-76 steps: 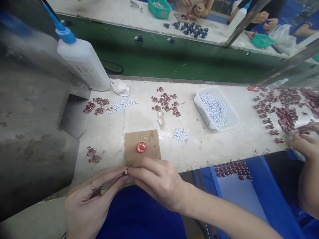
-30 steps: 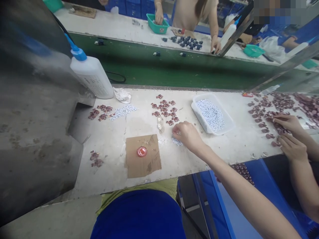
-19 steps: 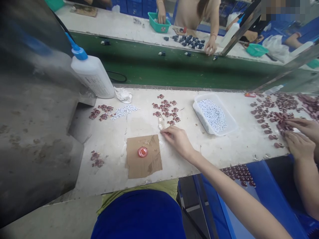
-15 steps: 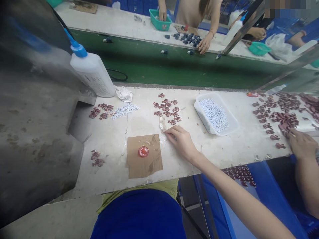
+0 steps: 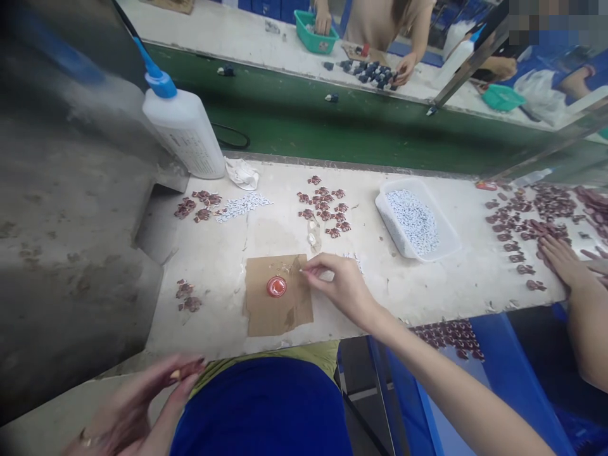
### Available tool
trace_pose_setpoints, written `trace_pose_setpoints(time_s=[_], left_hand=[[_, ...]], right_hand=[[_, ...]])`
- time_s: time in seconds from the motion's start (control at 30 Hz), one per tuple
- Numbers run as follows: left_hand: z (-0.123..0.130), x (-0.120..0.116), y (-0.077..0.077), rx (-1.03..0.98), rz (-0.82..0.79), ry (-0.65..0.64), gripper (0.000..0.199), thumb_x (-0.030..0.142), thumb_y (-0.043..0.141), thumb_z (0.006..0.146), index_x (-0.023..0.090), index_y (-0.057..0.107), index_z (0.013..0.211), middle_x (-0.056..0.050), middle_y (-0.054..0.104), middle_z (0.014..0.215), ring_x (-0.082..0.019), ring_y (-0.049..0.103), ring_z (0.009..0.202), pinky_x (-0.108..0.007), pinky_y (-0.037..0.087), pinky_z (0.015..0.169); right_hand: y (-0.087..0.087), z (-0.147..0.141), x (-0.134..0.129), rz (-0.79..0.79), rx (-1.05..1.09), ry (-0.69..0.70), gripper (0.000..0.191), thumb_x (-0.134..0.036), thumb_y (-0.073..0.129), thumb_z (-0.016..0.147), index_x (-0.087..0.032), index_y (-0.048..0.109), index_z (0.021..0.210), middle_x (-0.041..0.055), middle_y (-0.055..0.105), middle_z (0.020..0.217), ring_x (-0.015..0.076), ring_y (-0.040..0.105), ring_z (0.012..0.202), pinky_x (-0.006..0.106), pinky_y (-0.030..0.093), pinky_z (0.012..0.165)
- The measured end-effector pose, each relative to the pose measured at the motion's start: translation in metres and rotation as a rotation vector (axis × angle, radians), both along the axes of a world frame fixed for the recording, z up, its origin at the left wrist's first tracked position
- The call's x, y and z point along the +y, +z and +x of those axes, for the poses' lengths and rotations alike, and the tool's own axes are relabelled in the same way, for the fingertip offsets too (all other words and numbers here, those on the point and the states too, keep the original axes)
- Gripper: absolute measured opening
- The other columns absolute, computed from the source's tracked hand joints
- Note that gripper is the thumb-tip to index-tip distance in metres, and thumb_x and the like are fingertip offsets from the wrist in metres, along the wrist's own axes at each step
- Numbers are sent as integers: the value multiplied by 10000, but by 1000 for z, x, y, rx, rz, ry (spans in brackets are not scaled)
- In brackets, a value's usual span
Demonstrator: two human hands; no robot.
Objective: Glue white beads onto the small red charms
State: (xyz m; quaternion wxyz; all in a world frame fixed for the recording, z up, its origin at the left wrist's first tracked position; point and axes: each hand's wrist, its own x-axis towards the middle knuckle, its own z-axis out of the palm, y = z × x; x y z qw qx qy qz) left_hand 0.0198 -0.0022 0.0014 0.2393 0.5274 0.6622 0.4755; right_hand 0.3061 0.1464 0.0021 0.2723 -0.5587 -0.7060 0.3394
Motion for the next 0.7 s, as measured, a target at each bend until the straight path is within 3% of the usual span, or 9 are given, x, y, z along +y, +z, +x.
trace_pose_setpoints(time_s=[0.13, 0.23, 0.33, 0.5, 0.6, 0.7], left_hand=[[8, 28, -5, 18, 91, -206, 256, 76, 672, 897, 245, 716, 1084, 25, 722, 1018, -49, 712, 929, -107, 601, 885], [11, 39, -2, 44, 88, -311, 354, 90, 715, 881, 255, 699, 1194, 25, 715, 1110, -46, 716, 964, -101, 592, 934], [13, 45, 1, 46, 71, -335, 420, 81, 710, 883, 286, 677, 1248, 49, 728, 1144, -32, 726, 981, -81, 569, 992], [16, 54, 5, 86, 135, -319, 263, 70, 699, 883, 249, 747, 1070, 31, 708, 1044, -20, 704, 946, -52, 572, 916], [19, 57, 6, 104, 147, -321, 307, 50, 726, 857, 243, 737, 1095, 41, 747, 1081, -27, 724, 968, -69, 557, 1006], [23, 57, 7, 91, 166, -301, 338, 65, 778, 822, 264, 729, 1092, 82, 775, 1038, -14, 741, 903, -42, 553, 984]], right_hand=[[9, -20, -14, 27, 37, 129, 90, -196, 678, 955, -240, 757, 962, 23, 786, 925, 177, 734, 826, 302, 588, 743], [12, -25, -16, 89, -12, 191, 129, -188, 637, 989, -239, 755, 992, 39, 783, 953, 185, 733, 855, 319, 592, 763], [10, -25, -15, 124, -44, 227, 155, -169, 610, 1003, -231, 752, 1010, 52, 778, 977, 189, 734, 876, 331, 592, 780], [3, -25, -14, 125, -37, 253, 172, -157, 595, 1005, -227, 749, 1036, 60, 768, 1016, 194, 732, 906, 345, 595, 796], [5, -26, -15, 104, -19, 222, 163, -148, 608, 990, -229, 747, 1019, 56, 769, 1006, 198, 730, 899, 354, 591, 789], [15, -29, -20, 73, 79, 156, 130, -156, 643, 969, -240, 741, 983, 40, 769, 963, 191, 724, 872, 346, 585, 764]])
